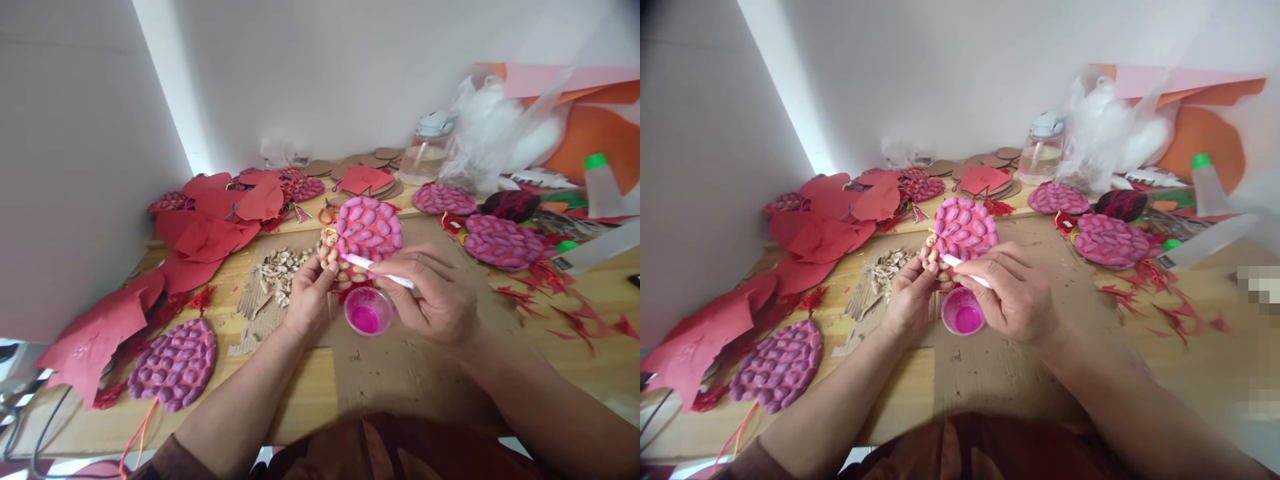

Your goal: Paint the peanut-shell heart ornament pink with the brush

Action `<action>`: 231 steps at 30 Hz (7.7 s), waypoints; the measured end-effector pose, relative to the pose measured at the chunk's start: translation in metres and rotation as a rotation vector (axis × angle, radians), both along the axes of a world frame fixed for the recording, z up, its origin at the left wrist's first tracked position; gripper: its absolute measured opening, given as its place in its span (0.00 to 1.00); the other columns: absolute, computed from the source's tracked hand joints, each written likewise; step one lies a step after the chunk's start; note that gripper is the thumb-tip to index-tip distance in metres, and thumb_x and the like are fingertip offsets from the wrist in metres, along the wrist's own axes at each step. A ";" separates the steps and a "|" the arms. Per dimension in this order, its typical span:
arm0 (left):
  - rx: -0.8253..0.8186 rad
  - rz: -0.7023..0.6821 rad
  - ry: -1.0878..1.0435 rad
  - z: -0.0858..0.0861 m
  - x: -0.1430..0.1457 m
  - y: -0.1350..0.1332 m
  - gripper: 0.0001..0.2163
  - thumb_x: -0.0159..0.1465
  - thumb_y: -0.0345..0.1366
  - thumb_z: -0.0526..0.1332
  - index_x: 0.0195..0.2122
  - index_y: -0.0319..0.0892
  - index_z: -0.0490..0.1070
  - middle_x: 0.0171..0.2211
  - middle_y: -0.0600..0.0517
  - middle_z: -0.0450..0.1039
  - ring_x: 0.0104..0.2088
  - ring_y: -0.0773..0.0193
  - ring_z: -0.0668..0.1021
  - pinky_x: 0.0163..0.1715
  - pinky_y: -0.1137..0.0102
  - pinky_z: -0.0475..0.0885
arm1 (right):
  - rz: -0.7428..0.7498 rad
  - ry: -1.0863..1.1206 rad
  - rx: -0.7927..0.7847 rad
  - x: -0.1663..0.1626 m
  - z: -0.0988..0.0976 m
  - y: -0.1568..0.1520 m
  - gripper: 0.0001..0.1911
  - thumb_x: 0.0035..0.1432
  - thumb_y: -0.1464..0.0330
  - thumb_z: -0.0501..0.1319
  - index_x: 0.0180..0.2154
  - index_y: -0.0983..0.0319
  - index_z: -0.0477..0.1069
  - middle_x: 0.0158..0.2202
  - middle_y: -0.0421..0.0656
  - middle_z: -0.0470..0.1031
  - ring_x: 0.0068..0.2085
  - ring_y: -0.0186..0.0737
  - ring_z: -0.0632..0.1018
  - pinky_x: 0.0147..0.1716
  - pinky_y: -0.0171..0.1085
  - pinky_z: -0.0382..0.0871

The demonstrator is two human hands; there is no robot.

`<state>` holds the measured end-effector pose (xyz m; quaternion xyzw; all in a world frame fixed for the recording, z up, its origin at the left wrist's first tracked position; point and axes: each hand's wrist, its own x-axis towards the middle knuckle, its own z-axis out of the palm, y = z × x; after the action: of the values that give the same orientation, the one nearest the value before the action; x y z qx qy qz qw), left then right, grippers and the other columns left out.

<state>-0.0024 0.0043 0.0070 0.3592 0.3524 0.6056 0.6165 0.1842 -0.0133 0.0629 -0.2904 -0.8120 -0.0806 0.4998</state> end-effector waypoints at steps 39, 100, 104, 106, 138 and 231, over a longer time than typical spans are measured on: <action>0.042 0.000 0.058 -0.003 -0.002 0.000 0.17 0.56 0.45 0.75 0.39 0.40 0.75 0.29 0.53 0.75 0.26 0.69 0.77 0.30 0.73 0.77 | -0.001 0.132 -0.126 0.008 0.000 0.004 0.12 0.60 0.76 0.65 0.45 0.58 0.77 0.39 0.42 0.83 0.39 0.41 0.81 0.41 0.42 0.74; 0.069 0.103 0.129 -0.004 -0.003 0.005 0.19 0.55 0.48 0.75 0.37 0.40 0.75 0.31 0.53 0.76 0.29 0.68 0.78 0.31 0.72 0.80 | 0.118 -0.473 -0.460 0.011 0.010 -0.010 0.05 0.64 0.70 0.61 0.41 0.58 0.76 0.34 0.40 0.79 0.43 0.43 0.73 0.42 0.41 0.66; 0.085 0.100 0.104 -0.005 -0.003 0.006 0.18 0.55 0.48 0.75 0.36 0.40 0.74 0.30 0.54 0.74 0.28 0.70 0.77 0.30 0.73 0.80 | 0.150 -0.483 -0.512 0.008 0.010 -0.011 0.07 0.67 0.70 0.59 0.42 0.58 0.76 0.36 0.40 0.79 0.43 0.42 0.72 0.43 0.41 0.63; 0.090 0.099 0.094 -0.005 -0.003 0.007 0.18 0.54 0.47 0.75 0.35 0.40 0.74 0.30 0.54 0.73 0.27 0.70 0.77 0.30 0.73 0.80 | 0.148 -0.489 -0.522 0.007 0.009 -0.011 0.07 0.67 0.70 0.58 0.41 0.58 0.76 0.36 0.40 0.79 0.44 0.43 0.71 0.44 0.42 0.62; 0.049 0.037 0.027 -0.001 0.001 -0.002 0.19 0.56 0.42 0.75 0.40 0.42 0.67 0.37 0.53 0.75 0.30 0.68 0.80 0.32 0.70 0.81 | 0.000 0.130 -0.376 0.019 0.012 -0.013 0.09 0.65 0.71 0.62 0.46 0.55 0.75 0.41 0.39 0.79 0.43 0.38 0.78 0.46 0.41 0.69; 0.038 0.009 0.004 0.003 -0.001 -0.002 0.18 0.56 0.39 0.76 0.41 0.41 0.69 0.33 0.54 0.78 0.28 0.69 0.80 0.30 0.73 0.80 | -0.077 0.044 0.019 0.003 0.002 -0.002 0.09 0.61 0.75 0.66 0.44 0.63 0.77 0.37 0.44 0.83 0.39 0.38 0.80 0.42 0.37 0.75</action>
<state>-0.0031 0.0026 0.0101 0.3705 0.3439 0.6141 0.6061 0.1871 -0.0153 0.0651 -0.3185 -0.7880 -0.1013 0.5170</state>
